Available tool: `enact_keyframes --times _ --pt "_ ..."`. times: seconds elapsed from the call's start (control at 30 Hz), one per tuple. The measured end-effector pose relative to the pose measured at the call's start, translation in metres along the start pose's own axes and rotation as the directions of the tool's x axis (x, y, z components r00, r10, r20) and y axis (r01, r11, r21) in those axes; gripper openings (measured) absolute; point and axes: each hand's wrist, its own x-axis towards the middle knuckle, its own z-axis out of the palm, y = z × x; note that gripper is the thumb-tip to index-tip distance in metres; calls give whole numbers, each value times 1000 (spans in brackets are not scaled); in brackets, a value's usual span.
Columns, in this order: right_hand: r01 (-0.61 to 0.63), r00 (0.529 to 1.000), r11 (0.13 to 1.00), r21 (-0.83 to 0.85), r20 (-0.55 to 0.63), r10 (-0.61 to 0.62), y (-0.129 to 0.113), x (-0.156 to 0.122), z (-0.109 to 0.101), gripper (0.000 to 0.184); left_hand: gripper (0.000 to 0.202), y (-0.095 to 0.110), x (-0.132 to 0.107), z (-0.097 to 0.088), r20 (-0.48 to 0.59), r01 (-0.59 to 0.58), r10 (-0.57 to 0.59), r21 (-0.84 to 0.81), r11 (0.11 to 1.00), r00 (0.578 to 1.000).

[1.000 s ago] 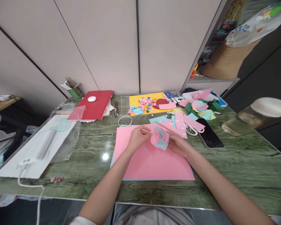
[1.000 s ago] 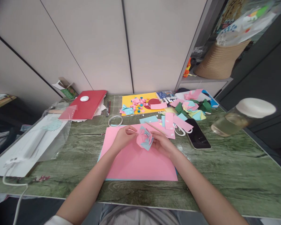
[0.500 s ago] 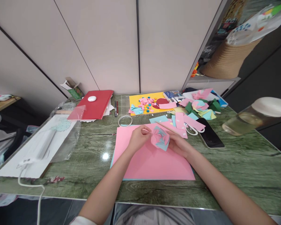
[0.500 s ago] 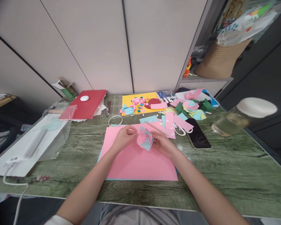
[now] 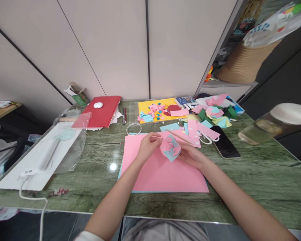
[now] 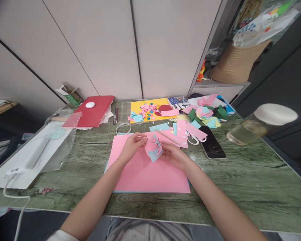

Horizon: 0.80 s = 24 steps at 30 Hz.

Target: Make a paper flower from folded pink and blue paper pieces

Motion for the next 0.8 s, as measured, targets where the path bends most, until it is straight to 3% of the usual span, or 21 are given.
enact_keyframes --times 0.1,0.23,0.43,0.6,0.8 --pt "27 1000 999 24 -17 -27 -3 -1 0 25 21 2 1 0 -7 23 -24 -131 991 1000" --pt "99 995 995 14 -21 -98 -8 -2 4 41 26 0 1 1 -17 100 -105 -174 980 994" --pt "150 988 988 -28 -23 -151 -9 -2 7 47 33 -5 -3 10 181 341 -298 -306 889 937" --pt "184 983 982 -49 -17 -185 -9 -2 6 48 38 -5 -5 15 87 307 -296 -371 876 951" --pt "204 978 977 -62 -22 -205 -9 -1 5 44 40 -3 -5 15 105 351 -337 -380 856 935"
